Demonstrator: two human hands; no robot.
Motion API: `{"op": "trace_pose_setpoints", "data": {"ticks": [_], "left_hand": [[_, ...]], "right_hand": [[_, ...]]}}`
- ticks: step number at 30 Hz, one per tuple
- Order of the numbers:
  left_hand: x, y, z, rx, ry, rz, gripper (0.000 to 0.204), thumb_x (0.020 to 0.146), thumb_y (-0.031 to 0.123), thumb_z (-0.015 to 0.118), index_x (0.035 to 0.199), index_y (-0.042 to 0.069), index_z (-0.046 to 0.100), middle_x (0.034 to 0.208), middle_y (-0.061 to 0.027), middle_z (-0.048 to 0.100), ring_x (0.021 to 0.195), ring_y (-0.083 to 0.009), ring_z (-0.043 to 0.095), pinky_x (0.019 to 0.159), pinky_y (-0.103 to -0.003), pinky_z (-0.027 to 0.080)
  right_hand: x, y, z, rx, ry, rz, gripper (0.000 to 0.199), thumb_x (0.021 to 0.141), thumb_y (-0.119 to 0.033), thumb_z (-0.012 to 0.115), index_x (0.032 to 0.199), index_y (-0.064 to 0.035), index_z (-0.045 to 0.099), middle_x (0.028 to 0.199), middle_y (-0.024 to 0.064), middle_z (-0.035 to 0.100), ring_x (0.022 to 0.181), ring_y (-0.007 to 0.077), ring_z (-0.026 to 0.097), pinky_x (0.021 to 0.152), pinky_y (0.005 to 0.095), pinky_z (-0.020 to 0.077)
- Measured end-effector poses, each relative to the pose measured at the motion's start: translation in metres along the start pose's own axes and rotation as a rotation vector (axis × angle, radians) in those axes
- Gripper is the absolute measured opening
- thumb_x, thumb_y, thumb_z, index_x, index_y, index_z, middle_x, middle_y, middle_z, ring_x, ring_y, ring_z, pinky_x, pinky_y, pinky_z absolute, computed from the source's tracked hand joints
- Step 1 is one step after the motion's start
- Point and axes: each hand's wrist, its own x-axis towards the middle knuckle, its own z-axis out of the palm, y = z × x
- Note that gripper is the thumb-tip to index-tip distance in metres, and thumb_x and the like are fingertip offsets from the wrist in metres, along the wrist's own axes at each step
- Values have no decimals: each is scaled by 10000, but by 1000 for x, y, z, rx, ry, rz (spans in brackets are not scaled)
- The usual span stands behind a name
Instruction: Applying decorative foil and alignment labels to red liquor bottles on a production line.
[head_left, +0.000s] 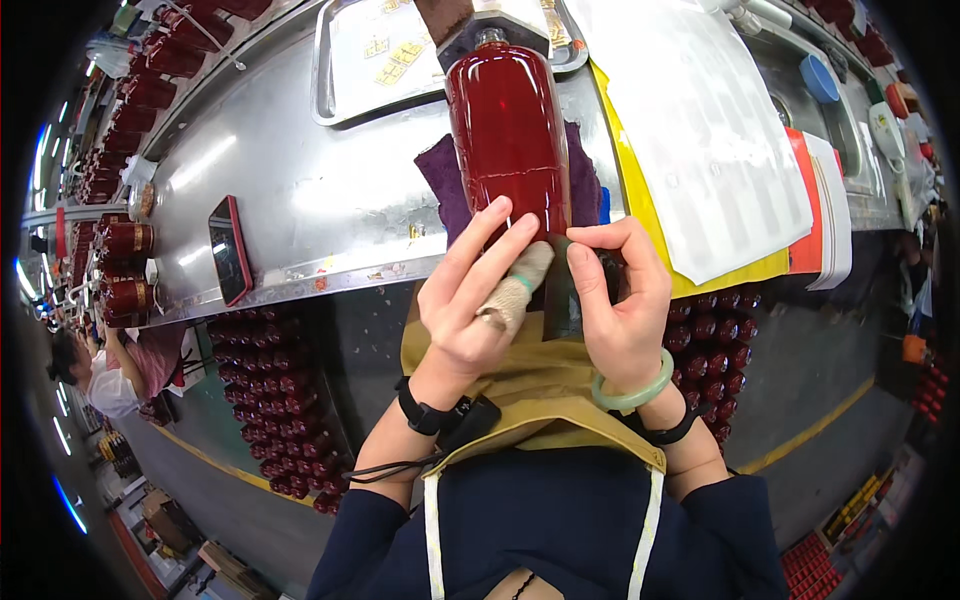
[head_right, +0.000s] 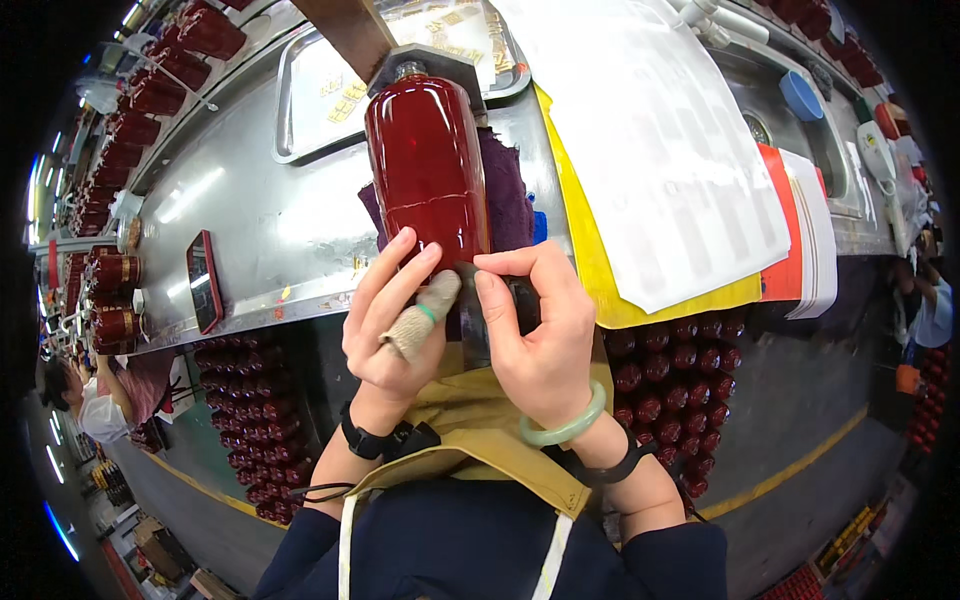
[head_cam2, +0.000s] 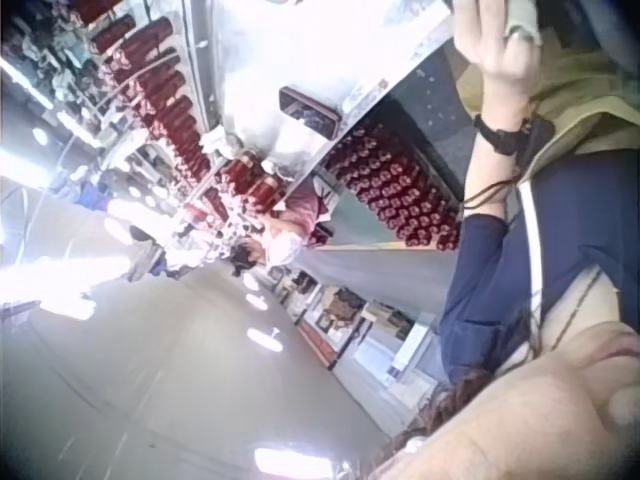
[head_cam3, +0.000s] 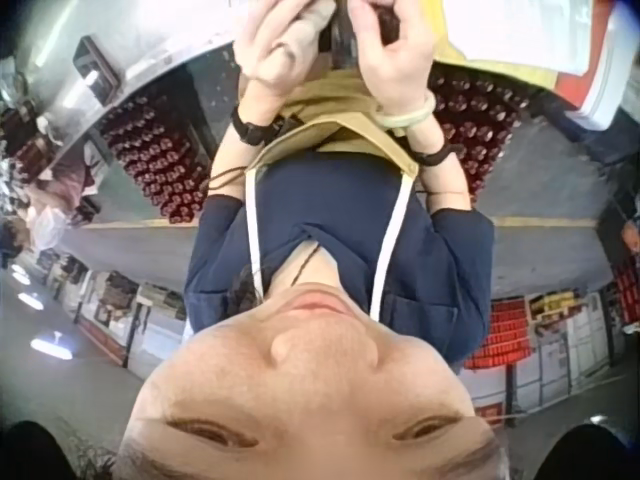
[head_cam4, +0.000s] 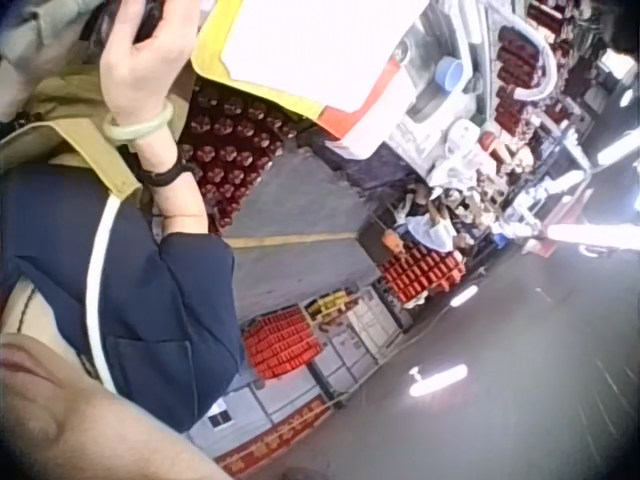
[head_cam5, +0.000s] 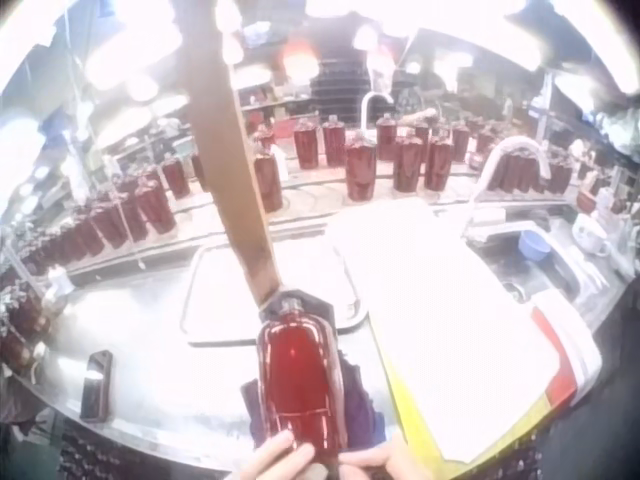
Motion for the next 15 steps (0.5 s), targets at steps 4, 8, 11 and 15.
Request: {"op": "trace_pose_setpoints", "data": {"ticks": [4,8,11,15], "left_hand": [[-24,1,-2,-89,121,-323,366,826,-163,785,1185,-106,738,1282,-241,722,1211,-375,706,1034,-418,594],[-9,6,-6,135,-56,-19,309,833,-142,790,1137,-116,738,1257,-219,738,1226,-383,697,1008,-439,603],[-3,3,-2,12,-30,-48,287,834,-137,791,1114,-136,730,1219,-217,751,1216,-391,703,1008,-441,609],[-26,2,2,-69,138,-334,379,834,-155,784,1205,-138,709,1281,-228,725,1192,-379,714,1045,-429,593]], "right_hand": [[0,8,-5,40,47,142,67,963,-19,695,1022,14,693,928,105,673,819,212,646,746,318,498],[-2,2,-2,33,12,76,67,963,-27,700,1020,7,694,908,107,669,801,213,646,735,317,502],[-1,1,0,40,11,50,66,963,-30,701,1018,7,696,901,108,671,801,215,649,740,315,503],[-1,6,-3,54,53,110,60,964,-26,698,1008,15,695,899,109,672,814,214,651,751,315,503]]}}
